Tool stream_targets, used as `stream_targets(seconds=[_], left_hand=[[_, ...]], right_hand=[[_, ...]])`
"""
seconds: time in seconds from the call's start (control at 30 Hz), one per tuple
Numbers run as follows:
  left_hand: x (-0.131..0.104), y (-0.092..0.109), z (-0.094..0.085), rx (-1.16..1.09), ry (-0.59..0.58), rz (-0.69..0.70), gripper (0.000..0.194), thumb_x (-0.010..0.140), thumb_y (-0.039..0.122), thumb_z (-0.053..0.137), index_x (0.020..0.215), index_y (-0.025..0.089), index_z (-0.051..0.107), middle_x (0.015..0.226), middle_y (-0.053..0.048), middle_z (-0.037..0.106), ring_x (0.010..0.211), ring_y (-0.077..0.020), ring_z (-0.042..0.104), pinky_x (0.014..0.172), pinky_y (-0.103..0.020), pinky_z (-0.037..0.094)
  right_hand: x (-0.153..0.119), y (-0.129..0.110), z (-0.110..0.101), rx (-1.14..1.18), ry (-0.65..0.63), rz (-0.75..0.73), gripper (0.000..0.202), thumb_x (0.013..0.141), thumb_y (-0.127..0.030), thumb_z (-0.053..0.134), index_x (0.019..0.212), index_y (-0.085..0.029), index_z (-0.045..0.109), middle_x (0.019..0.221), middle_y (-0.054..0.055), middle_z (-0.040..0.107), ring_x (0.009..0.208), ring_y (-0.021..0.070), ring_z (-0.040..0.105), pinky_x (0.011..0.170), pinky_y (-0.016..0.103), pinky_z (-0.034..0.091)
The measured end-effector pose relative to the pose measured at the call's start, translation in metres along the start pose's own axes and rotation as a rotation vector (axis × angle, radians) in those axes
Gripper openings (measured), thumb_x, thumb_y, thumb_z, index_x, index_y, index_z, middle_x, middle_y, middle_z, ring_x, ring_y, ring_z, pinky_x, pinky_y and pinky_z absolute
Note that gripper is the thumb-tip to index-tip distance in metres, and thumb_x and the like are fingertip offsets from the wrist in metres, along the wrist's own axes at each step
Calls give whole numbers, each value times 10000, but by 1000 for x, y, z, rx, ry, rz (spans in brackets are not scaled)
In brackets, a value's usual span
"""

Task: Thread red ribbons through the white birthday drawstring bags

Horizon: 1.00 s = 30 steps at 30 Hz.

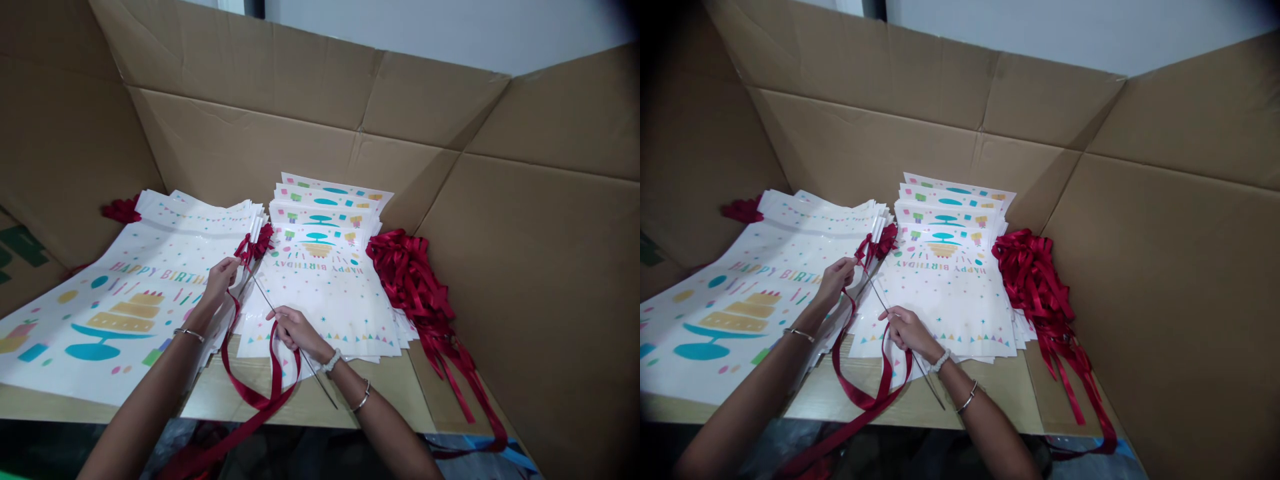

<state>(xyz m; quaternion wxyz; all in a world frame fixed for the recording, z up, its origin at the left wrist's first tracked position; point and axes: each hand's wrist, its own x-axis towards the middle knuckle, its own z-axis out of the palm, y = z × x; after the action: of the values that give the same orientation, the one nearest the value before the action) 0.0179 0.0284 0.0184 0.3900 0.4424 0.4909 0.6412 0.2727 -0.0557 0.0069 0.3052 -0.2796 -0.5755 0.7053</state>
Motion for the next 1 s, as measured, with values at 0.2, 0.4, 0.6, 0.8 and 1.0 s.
stream_targets(seconds=[0.2,0.4,0.6,0.8,1.0], left_hand=[[1,-1,-2,-62,-60,-8,418,846,488,747,711,172,509,573,78,266,454,-58,227,423,-174,190],[1,2,0,-232,-143,-23,518,837,506,781,692,183,403,583,65,334,462,-52,264,419,-161,224],[2,1,-3,-286,-162,-16,535,813,518,817,711,171,422,589,62,372,468,-42,290,430,-152,246],[4,1,-8,-304,-161,-20,494,798,475,836,734,167,456,586,59,403,460,-37,330,434,-149,266],[3,8,-11,-388,-191,-34,515,750,323,865,1178,243,589,609,83,450,434,-53,365,420,-149,309]], right_hand=[[-2,-3,-3,-7,-30,-13,357,991,-509,518,1085,-169,577,466,-126,371,367,57,239,355,162,223],[-6,-13,-2,59,-59,-4,394,972,-537,559,1073,-157,591,452,-134,345,359,47,212,372,174,195],[-6,-16,-4,63,-74,-1,418,959,-551,574,1064,-148,605,451,-132,347,359,48,217,378,186,179],[-6,-18,-7,88,-116,-3,396,967,-525,580,1043,-138,620,442,-133,332,363,44,195,382,195,153],[-5,-16,-6,168,-168,6,412,934,-536,629,1022,-134,622,420,-144,316,326,41,190,359,207,141]])
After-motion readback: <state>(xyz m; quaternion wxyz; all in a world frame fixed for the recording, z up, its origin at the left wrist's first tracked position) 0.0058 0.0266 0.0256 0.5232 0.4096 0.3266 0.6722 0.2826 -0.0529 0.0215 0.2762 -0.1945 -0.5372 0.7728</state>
